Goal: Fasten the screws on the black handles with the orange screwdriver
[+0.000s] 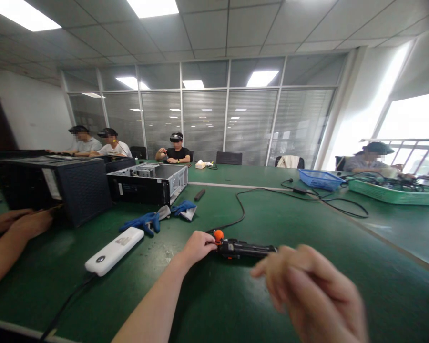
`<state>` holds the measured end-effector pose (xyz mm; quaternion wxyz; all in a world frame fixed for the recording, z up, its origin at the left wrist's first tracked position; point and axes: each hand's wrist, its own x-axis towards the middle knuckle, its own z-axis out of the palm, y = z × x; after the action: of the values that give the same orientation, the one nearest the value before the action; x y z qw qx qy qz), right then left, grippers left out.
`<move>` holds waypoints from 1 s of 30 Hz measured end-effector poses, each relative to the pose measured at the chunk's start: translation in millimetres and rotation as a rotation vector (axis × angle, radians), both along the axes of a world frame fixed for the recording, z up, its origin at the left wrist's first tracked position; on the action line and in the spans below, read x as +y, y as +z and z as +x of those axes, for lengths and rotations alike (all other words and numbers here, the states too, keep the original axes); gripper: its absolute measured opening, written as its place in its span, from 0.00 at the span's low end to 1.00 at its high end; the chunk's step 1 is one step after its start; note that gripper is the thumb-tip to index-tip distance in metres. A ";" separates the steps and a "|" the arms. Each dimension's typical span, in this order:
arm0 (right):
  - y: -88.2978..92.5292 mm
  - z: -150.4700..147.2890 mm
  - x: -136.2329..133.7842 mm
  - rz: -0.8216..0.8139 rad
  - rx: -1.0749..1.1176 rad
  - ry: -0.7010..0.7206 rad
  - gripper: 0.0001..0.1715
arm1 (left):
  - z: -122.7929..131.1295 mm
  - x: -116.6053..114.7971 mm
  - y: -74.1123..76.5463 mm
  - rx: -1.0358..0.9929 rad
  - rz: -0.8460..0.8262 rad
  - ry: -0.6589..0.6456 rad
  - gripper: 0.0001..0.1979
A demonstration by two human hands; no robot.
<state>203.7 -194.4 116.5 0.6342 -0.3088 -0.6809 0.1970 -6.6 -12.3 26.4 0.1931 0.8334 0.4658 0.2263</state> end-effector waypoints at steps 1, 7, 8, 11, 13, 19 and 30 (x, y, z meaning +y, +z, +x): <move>0.7 -12.6 9.9 0.002 -0.123 -0.070 0.09 | 0.1 0.2 -0.4 0.000 0.007 -0.003 0.10; -13.0 -45.7 68.0 0.090 -0.798 -0.356 0.26 | 0.3 2.2 -2.6 -0.050 0.018 -0.011 0.10; -15.8 -46.0 72.8 0.085 -0.832 -0.337 0.23 | 0.2 2.6 -3.1 -0.057 0.024 -0.014 0.09; -21.3 -44.5 78.8 0.099 -0.829 -0.278 0.15 | 0.1 3.4 -4.2 -0.058 0.051 -0.011 0.09; -24.2 -43.1 79.7 0.131 -0.778 -0.269 0.13 | 0.2 3.4 -4.5 -0.052 0.063 -0.018 0.09; -41.1 -39.9 92.3 0.151 -0.637 -0.250 0.15 | 1.6 0.8 -2.1 -0.052 0.070 -0.024 0.10; -62.0 -42.0 116.6 0.231 -0.629 -0.318 0.20 | 2.5 2.3 -4.6 -0.030 0.080 -0.011 0.11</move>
<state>161.7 -77.9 54.5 0.4471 -0.3828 -0.8038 -0.0866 -4.2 -9.9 21.8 0.1676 0.8395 0.4489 0.2562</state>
